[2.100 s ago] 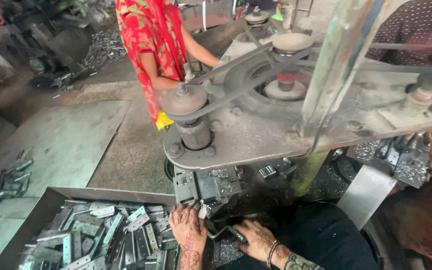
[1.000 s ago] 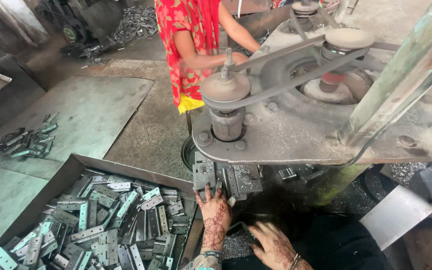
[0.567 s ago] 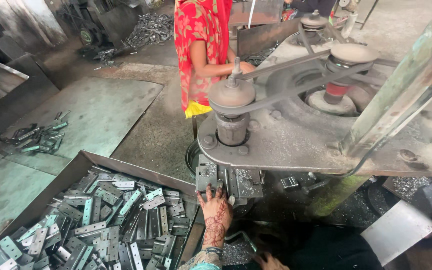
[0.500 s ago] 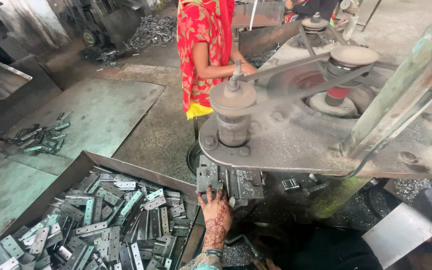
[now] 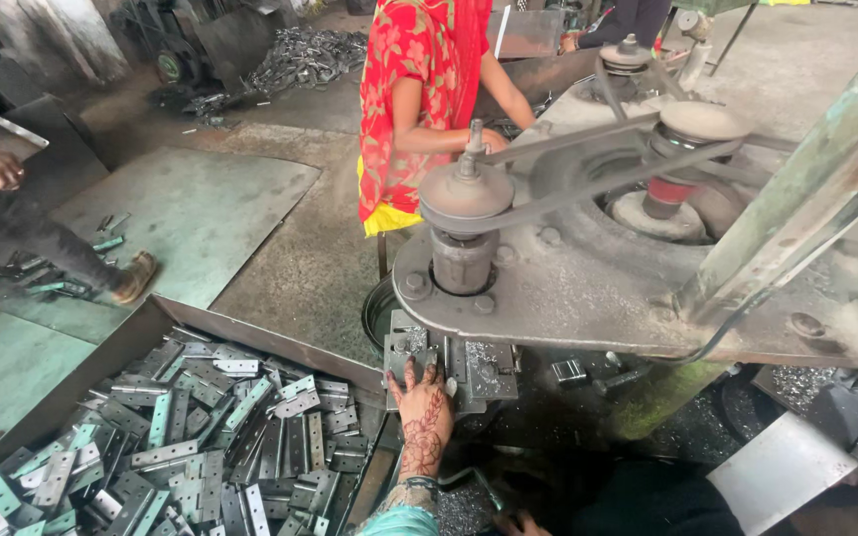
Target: The person repeatedly picks small metal brackets from a bin, places them into a press machine, and operates the lever to process them. The person then removes the processed brackets and returns them to the bin. This cycle continues throughout the clip.
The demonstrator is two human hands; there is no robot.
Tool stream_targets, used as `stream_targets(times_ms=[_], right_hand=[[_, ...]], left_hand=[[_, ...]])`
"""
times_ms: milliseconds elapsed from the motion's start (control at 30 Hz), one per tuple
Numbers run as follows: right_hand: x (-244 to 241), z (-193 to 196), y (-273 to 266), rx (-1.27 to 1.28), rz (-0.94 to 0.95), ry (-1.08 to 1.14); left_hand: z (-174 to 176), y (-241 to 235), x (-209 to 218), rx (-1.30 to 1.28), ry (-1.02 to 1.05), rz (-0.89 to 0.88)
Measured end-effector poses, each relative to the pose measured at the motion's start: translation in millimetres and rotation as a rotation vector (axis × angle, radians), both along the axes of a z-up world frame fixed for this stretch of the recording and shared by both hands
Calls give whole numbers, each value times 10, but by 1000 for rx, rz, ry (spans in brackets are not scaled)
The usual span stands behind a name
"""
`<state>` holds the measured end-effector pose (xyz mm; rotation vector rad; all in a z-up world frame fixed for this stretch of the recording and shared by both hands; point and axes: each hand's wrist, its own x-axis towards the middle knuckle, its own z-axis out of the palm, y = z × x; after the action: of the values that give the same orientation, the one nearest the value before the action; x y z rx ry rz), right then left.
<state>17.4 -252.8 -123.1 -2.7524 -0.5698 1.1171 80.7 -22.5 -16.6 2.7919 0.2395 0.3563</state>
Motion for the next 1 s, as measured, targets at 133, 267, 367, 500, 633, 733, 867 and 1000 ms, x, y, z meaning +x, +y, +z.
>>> stream_targets(times_ms=[133, 267, 367, 500, 633, 733, 867, 1000], right_hand=[[-82, -2, 40, -8, 10, 12], [-173, 152, -54, 2, 37, 21], [-152, 230, -104, 14, 56, 13], [12, 128, 13, 2, -11, 3], [-38, 16, -36, -11, -16, 15], [-152, 147, -45, 21, -19, 13], [-147, 607, 9, 53, 55, -22], [-74, 690, 35, 10, 122, -27]], left_hand=[[-8, 33, -27, 46, -83, -14], [-40, 31, 36, 63, 9, 3], [-64, 14, 105, 68, 38, 16], [-3, 60, 267, 42, -8, 24], [-29, 60, 185, 86, -51, 2], [2, 55, 43, 71, -12, -26], [91, -26, -72, 110, 105, -25], [163, -112, -43, 171, 136, 35]])
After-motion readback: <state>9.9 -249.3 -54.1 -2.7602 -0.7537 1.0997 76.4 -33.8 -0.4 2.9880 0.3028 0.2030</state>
